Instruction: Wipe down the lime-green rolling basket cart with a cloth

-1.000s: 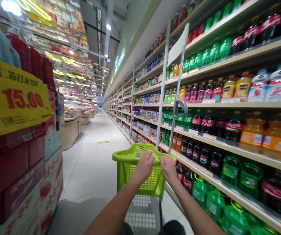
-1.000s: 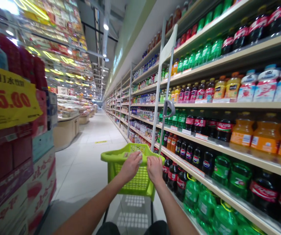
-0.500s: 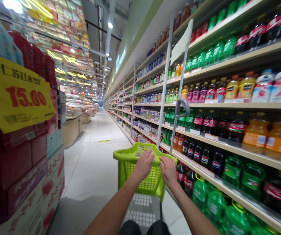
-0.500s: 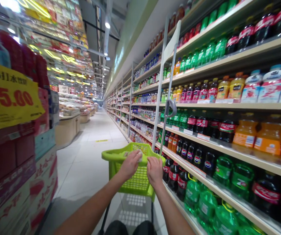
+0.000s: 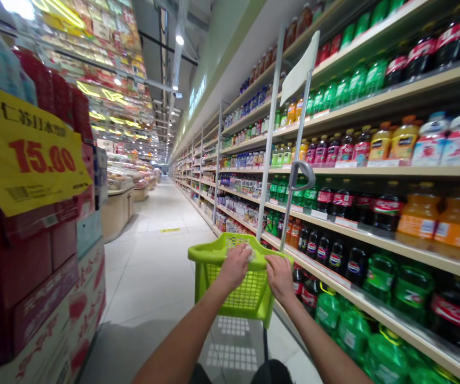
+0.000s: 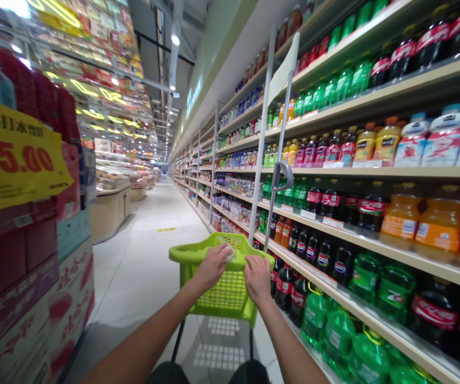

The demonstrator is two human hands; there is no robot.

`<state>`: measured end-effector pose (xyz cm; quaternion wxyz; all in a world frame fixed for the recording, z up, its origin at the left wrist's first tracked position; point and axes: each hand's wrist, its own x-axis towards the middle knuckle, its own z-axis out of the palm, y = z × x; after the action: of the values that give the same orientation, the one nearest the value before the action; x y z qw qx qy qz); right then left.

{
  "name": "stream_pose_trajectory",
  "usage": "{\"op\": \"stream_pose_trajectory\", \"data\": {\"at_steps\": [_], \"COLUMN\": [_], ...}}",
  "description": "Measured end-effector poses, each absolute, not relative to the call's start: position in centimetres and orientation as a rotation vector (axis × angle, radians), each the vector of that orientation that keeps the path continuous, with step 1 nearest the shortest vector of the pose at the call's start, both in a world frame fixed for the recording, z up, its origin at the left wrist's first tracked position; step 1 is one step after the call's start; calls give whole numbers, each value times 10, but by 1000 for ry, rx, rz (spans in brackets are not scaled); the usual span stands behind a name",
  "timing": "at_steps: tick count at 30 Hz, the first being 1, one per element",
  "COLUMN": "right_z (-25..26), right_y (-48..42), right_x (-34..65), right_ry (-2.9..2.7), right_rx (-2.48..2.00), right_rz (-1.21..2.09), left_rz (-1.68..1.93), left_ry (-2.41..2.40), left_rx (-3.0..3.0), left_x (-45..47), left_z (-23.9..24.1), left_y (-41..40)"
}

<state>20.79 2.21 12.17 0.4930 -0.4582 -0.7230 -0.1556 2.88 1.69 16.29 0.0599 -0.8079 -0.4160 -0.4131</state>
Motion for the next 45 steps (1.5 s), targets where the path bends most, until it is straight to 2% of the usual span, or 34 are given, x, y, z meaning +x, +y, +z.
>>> {"op": "stream_pose_trajectory", "data": {"at_steps": [3, 8, 15, 20, 23, 29, 37, 43, 45], "right_z": [120, 120, 121, 120, 121, 123, 122, 122, 123], "right_y": [23, 22, 22, 21, 19, 16, 16, 15, 14], "right_x": [213, 211, 214, 214, 209, 206, 203, 206, 210], "right_ry": [-1752, -1705, -1719, -1709, -1686, -1715, -1669, -1698, -1718], "right_rx": [-1098, -1096, -1087, -1094, -1107, -1099, -1070, -1074, -1082], "right_rz": [-389, -377, -383, -366, -352, -338, -312, -360, -363], "left_rz": [-1221, -1427, -1353, -1335, -1396, -1248, -1276, -1075, -1044], "left_ry": [-1303, -1743, -1366, -1674, -1749, -1343, -1809, -1362, -1419], "left_rx": [-2419, -1928, -2326, -2034, -2003, -2484, -2172, -2518, -2476], "left_x": [2, -69, -7, -55, -49, 31, -32, 46, 41], "left_z": [165, 162, 150, 159, 165, 168, 181, 178, 180], "left_y": [20, 26, 20, 23, 24, 20, 23, 14, 12]}}
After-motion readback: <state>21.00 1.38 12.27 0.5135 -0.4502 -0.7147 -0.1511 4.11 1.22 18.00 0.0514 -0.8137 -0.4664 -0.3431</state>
